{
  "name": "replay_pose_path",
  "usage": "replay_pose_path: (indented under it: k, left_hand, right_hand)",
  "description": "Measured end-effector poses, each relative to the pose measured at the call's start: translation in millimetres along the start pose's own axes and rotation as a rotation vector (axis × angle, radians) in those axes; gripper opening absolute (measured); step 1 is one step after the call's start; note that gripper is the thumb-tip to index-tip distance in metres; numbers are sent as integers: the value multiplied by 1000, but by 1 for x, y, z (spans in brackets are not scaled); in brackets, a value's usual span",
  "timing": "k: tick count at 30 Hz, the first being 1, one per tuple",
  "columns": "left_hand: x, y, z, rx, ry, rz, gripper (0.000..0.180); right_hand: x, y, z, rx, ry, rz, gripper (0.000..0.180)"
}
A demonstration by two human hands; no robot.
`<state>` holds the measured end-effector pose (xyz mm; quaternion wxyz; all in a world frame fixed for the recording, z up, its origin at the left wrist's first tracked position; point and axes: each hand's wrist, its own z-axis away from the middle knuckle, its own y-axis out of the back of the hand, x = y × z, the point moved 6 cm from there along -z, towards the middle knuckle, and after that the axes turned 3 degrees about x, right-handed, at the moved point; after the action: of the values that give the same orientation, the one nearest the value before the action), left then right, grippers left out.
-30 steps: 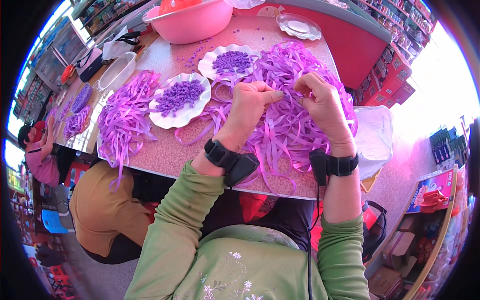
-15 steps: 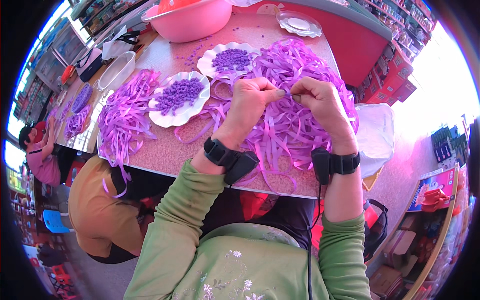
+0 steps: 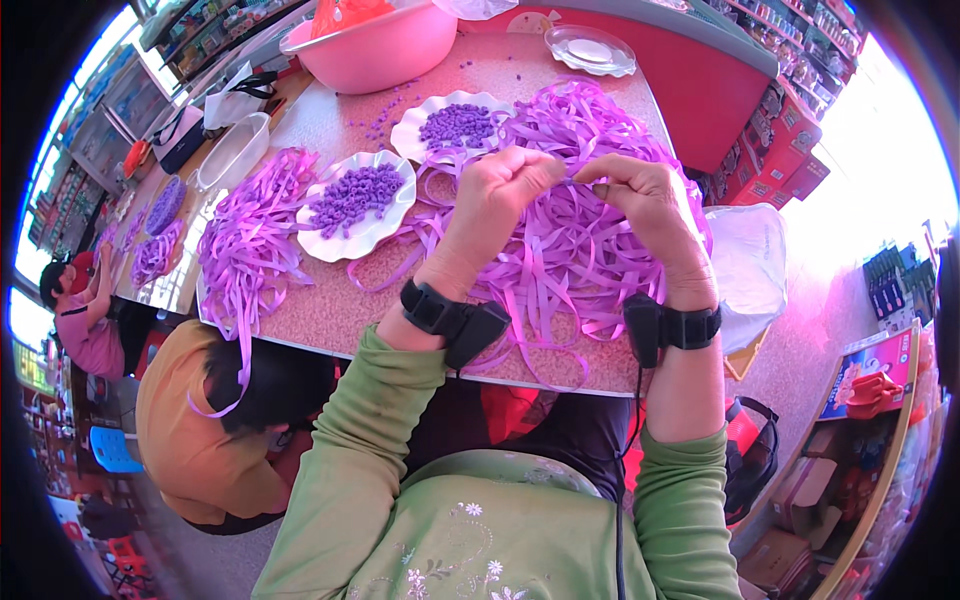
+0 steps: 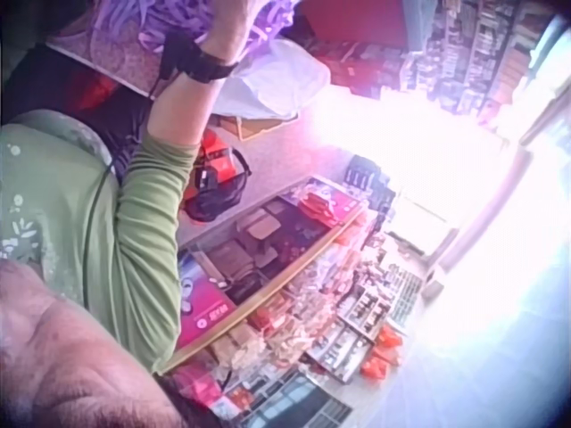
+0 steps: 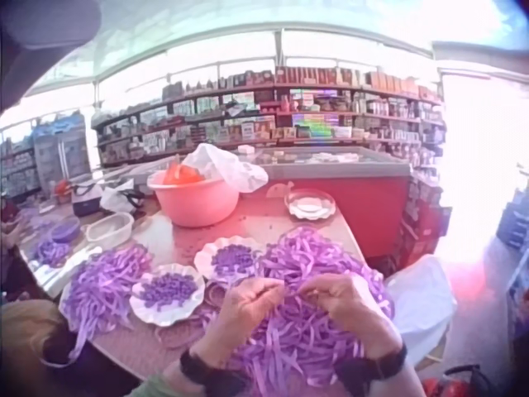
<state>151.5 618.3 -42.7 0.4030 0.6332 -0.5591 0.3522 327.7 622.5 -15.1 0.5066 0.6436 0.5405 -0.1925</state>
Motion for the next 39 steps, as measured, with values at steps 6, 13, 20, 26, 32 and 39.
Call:
replay_pose_path:
  k: [6,13,20,26,32,39]
  left_hand:
    - [-5,-20,9,-103,72,169,24]
    - [-2,-14,8,-10,79,130,13]
    - [-14,19,5,66,389,390,22]
    - [-16,22,3,108,372,370,17]
    - [-17,2,2,14,392,686,18]
    - [37,29,-6,196,181,1029,21]
  right_hand:
    - [-5,-3,2,-19,57,106,15]
    - [-9,-5,1,2,133,148,15]
    - [15,29,-4,292,72,136,16]
    - [44,62,3,798,-55,-310,17]
    - [53,51,-2,589,-71,-781,16]
    - [-9,-55,2,-178,-147,-950,5]
